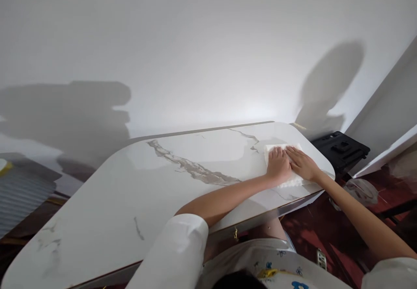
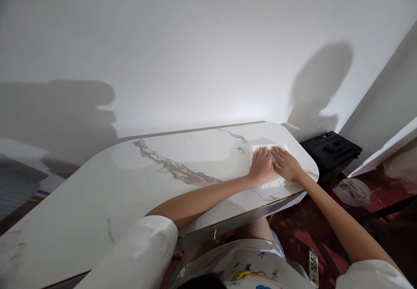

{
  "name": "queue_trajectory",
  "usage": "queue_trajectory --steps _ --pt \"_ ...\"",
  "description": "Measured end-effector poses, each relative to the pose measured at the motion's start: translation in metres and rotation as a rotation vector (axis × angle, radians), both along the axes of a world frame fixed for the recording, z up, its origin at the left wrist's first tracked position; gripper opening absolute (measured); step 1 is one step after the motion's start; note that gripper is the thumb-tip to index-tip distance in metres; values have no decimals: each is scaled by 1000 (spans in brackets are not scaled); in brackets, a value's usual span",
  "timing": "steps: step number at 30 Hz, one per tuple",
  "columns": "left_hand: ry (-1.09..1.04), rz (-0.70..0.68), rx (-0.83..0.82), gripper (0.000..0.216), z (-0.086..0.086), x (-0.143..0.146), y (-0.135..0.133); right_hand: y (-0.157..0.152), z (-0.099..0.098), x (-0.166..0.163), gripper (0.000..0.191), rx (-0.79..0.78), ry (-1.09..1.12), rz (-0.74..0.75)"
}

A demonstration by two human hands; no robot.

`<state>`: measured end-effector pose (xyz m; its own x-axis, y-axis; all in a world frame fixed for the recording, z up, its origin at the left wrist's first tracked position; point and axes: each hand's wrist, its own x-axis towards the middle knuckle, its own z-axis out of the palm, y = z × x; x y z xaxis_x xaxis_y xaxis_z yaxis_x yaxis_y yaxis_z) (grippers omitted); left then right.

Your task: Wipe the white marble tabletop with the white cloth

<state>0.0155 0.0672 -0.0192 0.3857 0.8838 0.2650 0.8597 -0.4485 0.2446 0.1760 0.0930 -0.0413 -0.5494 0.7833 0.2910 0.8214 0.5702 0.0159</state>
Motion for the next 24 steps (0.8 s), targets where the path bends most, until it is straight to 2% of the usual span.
queue_trajectory --steps 4,16,24 --pt "-1 55 14 52 0 -7 36 46 3 -12 55 -14 -23 33" --pt "80 225 56 49 -4 -74 138 172 9 -91 56 -157 -30 144" --pt "80 298 84 46 -6 -82 182 230 5 -98 55 -210 13 212"
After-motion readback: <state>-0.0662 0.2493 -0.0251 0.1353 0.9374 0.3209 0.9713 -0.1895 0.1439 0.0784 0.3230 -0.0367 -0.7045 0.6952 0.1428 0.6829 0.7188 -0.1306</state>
